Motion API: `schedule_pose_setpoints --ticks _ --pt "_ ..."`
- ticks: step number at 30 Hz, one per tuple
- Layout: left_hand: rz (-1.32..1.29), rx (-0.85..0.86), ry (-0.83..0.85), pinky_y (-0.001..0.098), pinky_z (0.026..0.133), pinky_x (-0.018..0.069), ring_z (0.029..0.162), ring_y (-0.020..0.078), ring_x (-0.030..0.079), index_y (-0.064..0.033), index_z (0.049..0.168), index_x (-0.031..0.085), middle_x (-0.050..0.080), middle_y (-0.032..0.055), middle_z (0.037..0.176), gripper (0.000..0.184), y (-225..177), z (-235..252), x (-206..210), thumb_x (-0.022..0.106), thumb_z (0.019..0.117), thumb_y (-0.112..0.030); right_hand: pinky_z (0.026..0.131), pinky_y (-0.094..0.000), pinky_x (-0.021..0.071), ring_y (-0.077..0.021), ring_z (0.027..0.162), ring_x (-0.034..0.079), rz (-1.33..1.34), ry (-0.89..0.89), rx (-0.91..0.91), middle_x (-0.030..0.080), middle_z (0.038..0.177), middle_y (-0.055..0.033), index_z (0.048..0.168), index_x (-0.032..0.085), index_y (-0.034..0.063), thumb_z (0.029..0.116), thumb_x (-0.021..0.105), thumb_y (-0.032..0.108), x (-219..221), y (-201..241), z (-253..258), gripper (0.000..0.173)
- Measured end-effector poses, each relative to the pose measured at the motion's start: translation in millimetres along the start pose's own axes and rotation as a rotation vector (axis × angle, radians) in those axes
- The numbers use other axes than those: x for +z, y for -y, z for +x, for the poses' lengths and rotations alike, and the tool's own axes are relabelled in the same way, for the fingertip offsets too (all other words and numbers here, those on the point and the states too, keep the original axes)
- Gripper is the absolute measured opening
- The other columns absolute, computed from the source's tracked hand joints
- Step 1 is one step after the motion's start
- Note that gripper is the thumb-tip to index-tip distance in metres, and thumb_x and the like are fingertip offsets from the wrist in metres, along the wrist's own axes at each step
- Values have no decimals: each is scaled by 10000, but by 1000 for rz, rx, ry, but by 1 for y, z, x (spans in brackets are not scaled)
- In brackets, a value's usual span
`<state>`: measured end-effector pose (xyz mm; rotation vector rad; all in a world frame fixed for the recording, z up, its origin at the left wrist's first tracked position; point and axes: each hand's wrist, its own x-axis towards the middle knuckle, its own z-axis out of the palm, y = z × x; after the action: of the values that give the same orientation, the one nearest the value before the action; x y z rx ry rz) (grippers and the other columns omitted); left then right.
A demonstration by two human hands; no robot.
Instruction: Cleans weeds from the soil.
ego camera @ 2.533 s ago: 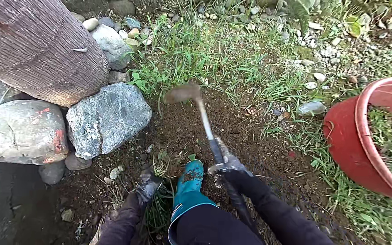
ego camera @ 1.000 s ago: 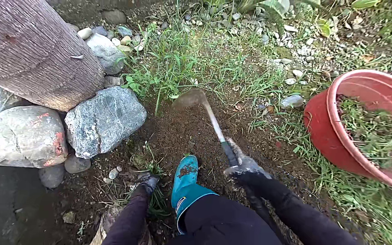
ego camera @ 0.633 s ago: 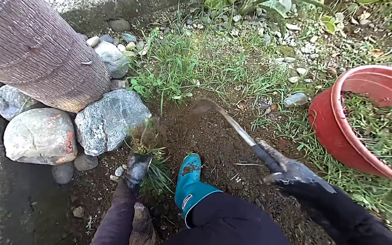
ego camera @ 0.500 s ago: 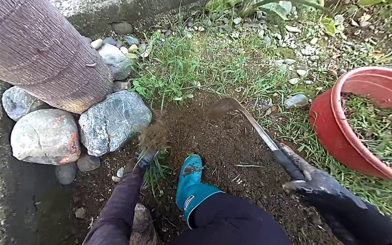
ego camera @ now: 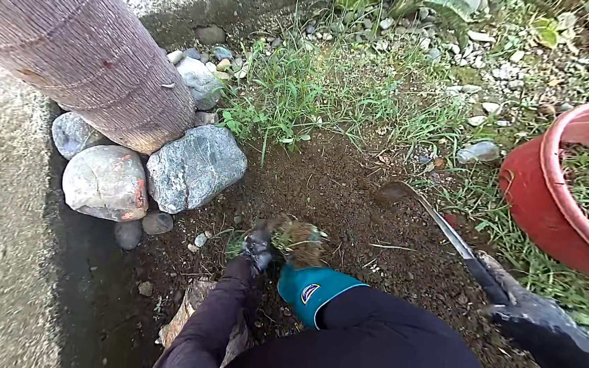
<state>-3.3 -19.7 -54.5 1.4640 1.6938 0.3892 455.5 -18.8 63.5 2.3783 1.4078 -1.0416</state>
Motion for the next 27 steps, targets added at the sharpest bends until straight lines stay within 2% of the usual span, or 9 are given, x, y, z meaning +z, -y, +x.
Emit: schedule_pose_setpoints --ticks 3,4,7,11,17,21,23,26,27 --pt "20 -317 -179 523 1144 434 1449 430 411 -91 1636 233 240 299 1644 916 51 -2 -39 753 884 -144 739 -694 508 -501 911 642 -13 0 -7 598 1230 -350 1646 137 311 821 720 57 1 -2 2 1043" --pt "77 -484 -167 539 1125 447 1437 441 430 -71 1640 179 236 306 1644 928 67 2 -51 736 906 -180 714 -673 516 -476 866 649 -15 0 2 608 1206 -337 1646 123 320 826 711 58 1 -1 2 1043" --pt "170 -785 -54 521 1159 408 1420 391 476 51 1587 239 440 288 1543 856 109 16 -54 702 943 -269 712 -678 512 -485 868 653 -37 -29 9 627 1182 -331 1645 127 326 826 710 43 5 -3 8 1045" --pt "62 -637 -58 503 1178 387 1409 372 489 47 1467 482 531 264 1476 569 76 14 -29 639 1006 -247 770 -714 499 -519 949 650 -78 -44 7 617 1215 -345 1645 134 319 842 699 41 7 3 9 1021" --pt "17 -296 224 503 1155 412 1373 352 522 33 1421 535 555 243 1448 518 -2 -4 -3 658 965 -179 765 -698 510 -503 949 651 -55 -29 3 604 1246 -338 1646 128 316 867 686 51 6 6 10 994" --pt "98 -358 75 532 1144 433 1409 374 490 -36 1500 485 412 228 1590 625 26 4 -21 695 922 -143 815 -703 503 -511 1013 644 -92 -44 11 597 1282 -331 1644 152 292 865 686 50 7 12 10 975" --pt "113 -490 -3 533 1159 421 1460 379 430 -69 1593 350 257 206 1678 738 51 17 -39 680 941 -166 884 -695 493 -497 1094 639 -138 -38 20 588 1328 -315 1648 142 275 902 644 97 4 16 7 916" --pt "155 -635 -42 550 1131 441 1414 410 477 -2 1609 242 349 273 1608 811 78 38 -36 660 961 -256 890 -678 506 -462 1106 647 -127 -37 28 588 1347 -284 1644 164 255 958 592 190 4 17 11 811" --pt "161 -616 -83 557 1114 454 1377 426 511 37 1573 302 423 302 1546 772 85 44 -23 651 950 -256 894 -682 502 -466 1122 639 -118 -35 30 582 1356 -282 1641 176 247 958 586 197 5 17 14 799"
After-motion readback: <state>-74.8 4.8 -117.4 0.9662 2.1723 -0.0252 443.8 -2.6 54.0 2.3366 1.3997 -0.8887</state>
